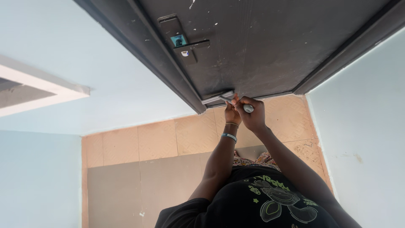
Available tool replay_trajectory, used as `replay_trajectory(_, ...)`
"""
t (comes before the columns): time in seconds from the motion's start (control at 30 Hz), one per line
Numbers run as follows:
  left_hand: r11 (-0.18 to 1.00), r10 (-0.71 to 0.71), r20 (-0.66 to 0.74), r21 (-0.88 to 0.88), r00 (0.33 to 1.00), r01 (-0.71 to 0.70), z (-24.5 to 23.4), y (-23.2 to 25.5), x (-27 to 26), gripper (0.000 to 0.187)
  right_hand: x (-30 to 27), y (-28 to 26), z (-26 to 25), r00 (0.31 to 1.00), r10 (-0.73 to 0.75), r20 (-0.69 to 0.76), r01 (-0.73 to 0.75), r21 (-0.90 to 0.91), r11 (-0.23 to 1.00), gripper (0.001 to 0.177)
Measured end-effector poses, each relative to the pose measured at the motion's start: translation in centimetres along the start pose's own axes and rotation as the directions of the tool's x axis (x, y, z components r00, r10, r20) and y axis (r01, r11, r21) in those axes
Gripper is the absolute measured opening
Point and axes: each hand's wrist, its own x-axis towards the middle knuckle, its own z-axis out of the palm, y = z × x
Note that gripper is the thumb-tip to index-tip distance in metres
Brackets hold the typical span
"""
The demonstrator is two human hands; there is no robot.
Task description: The person cleans a dark door using a squeegee to wipe the surface and then uses their hands to wipe the edges and specific spots.
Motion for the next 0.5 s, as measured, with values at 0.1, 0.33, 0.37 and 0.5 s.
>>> replay_trajectory(0.1,0.996,-0.043,0.108,0.081,0.993,0.035,0.6,-0.4,0.3,0.056,0.7,-0.3,-1.5,0.997,0.045,-0.06,-0.045,0.007,0.999,0.027)
replay_trajectory(0.33,0.973,-0.078,-0.036,0.216,0.996,0.084,1.6,-1.1,1.0,0.056,2.0,0.3,-2.9,0.99,0.055,-0.126,-0.044,0.088,0.995,0.034)
replay_trajectory(0.37,0.977,-0.048,-0.09,0.202,0.995,0.066,1.4,-1.0,0.8,0.05,1.8,0.5,-2.6,0.992,0.059,-0.113,-0.052,0.065,0.997,0.034)
replay_trajectory(0.5,0.978,-0.032,-0.18,0.197,0.983,0.068,0.8,-0.8,0.5,0.044,1.1,-0.2,-2.2,0.993,0.098,-0.063,-0.101,-0.046,0.994,0.032)
